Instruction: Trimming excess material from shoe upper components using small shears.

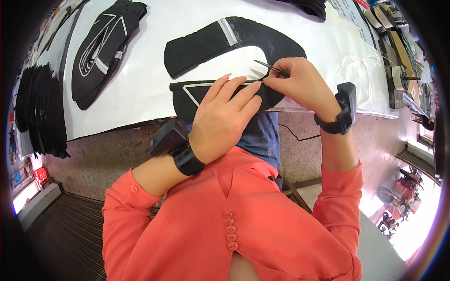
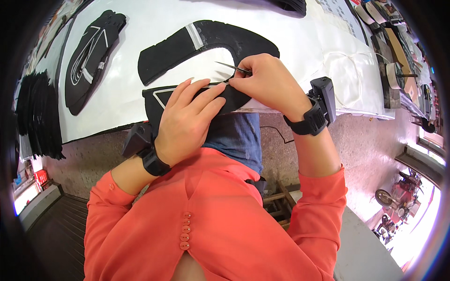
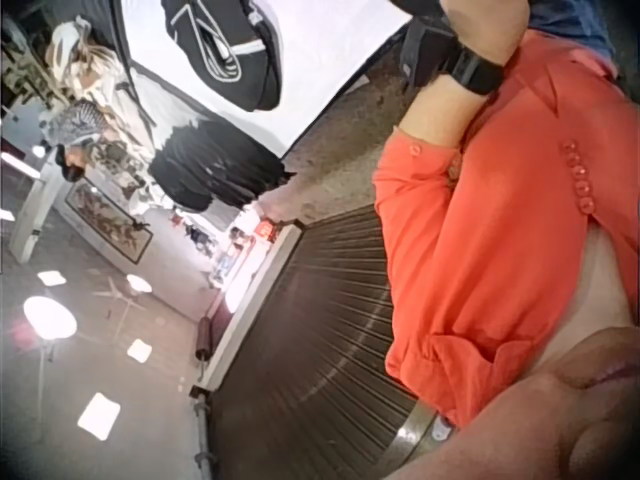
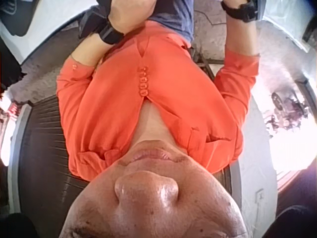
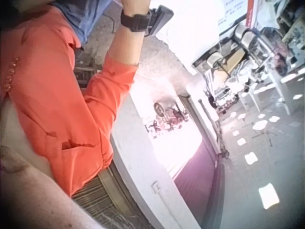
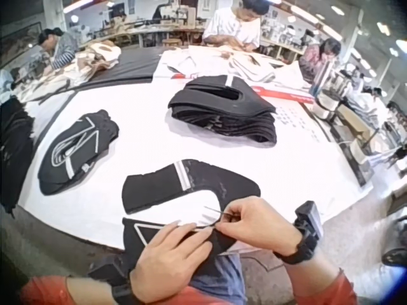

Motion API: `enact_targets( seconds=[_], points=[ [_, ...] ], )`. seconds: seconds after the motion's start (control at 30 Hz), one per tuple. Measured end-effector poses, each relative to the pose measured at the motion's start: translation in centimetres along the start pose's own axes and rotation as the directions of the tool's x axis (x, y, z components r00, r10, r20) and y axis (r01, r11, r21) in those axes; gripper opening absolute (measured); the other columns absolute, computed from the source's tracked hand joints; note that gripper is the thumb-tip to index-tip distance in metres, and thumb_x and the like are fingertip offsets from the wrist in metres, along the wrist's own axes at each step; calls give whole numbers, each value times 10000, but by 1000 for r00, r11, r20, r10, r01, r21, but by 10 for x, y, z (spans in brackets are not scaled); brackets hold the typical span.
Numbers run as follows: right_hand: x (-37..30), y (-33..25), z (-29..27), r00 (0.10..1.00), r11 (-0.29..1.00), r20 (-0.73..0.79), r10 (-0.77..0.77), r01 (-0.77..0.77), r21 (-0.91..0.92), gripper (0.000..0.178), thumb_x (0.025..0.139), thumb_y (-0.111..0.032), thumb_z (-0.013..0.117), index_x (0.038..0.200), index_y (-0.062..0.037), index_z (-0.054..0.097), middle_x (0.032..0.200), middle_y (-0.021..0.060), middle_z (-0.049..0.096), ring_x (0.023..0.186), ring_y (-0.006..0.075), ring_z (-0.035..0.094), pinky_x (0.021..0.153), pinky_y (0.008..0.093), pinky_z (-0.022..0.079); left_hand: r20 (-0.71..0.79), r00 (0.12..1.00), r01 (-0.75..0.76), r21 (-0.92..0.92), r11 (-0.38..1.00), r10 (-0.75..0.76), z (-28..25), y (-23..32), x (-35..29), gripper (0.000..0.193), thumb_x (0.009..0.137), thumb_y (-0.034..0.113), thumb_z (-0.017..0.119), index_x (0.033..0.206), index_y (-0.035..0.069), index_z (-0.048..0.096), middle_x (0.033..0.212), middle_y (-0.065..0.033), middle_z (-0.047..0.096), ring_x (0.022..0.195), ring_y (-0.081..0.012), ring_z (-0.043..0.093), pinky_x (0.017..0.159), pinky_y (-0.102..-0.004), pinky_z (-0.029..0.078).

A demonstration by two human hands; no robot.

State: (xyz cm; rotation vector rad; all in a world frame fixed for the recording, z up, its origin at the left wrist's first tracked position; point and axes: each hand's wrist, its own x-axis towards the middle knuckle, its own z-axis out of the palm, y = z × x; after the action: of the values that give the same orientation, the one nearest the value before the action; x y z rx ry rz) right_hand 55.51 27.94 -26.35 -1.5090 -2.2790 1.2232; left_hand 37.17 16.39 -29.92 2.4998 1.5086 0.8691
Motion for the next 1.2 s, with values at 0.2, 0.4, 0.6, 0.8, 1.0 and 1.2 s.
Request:
enact_targets(
  seconds=[0.2, 0.4, 0.6, 0.8, 1.0, 1.2],
  points=[
    [2, 5, -3, 998, 999, 32, -52, 52, 14, 287, 757, -236, 676, 809, 46, 678, 633, 140, 611, 579, 187, 570, 587, 314, 464, -11, 996, -83, 77, 994, 84, 2, -3, 11, 151, 794, 100, 585, 936, 59, 616, 1131, -80, 629, 1171, -280, 549, 1066, -444, 406],
    [9, 12, -11, 992, 993, 50, -119, 118, 18, 275, 750, -233, 697, 807, 36, 677, 632, 105, 611, 582, 166, 567, 583, 303, 460, 47, 996, -79, 74, 994, 75, 2, 3, 20, 189, 814, 97, 576, 995, 70, 625, 1172, -51, 628, 1201, -285, 540, 1066, -460, 408],
    [16, 11, -19, 983, 994, 147, -107, 105, 23, 251, 754, -218, 691, 786, 30, 663, 612, 88, 581, 565, 144, 527, 561, 298, 437, 43, 997, -75, 81, 994, 71, 4, 4, 22, 181, 809, 92, 573, 983, 76, 623, 1139, -49, 626, 1214, -277, 526, 1069, -457, 404],
    [21, 7, -24, 982, 993, 161, -98, 107, -50, 229, 753, -208, 690, 763, 19, 663, 596, 74, 566, 555, 137, 502, 557, 295, 429, 27, 997, -70, 57, 996, 69, 5, 5, 26, 164, 814, 75, 571, 970, 74, 622, 1150, -43, 626, 1223, -274, 523, 1073, -462, 398],
    [31, 10, -29, 970, 983, 183, -158, 172, -64, 223, 735, -223, 709, 747, -3, 675, 592, 62, 567, 561, 123, 490, 556, 293, 423, 35, 999, -39, 77, 996, 36, 9, 8, 25, 196, 824, 68, 566, 1009, 73, 631, 1163, -39, 622, 1227, -283, 519, 1081, -470, 382],
    [29, 7, -25, 970, 990, 212, -121, 134, -48, 243, 727, -232, 712, 744, 8, 679, 586, 71, 574, 561, 117, 517, 551, 291, 436, 29, 998, -49, 15, 999, 49, 1, 1, 24, 207, 827, 78, 560, 1019, 71, 637, 1157, -48, 626, 1213, -292, 529, 1071, -467, 391]
  ],
)
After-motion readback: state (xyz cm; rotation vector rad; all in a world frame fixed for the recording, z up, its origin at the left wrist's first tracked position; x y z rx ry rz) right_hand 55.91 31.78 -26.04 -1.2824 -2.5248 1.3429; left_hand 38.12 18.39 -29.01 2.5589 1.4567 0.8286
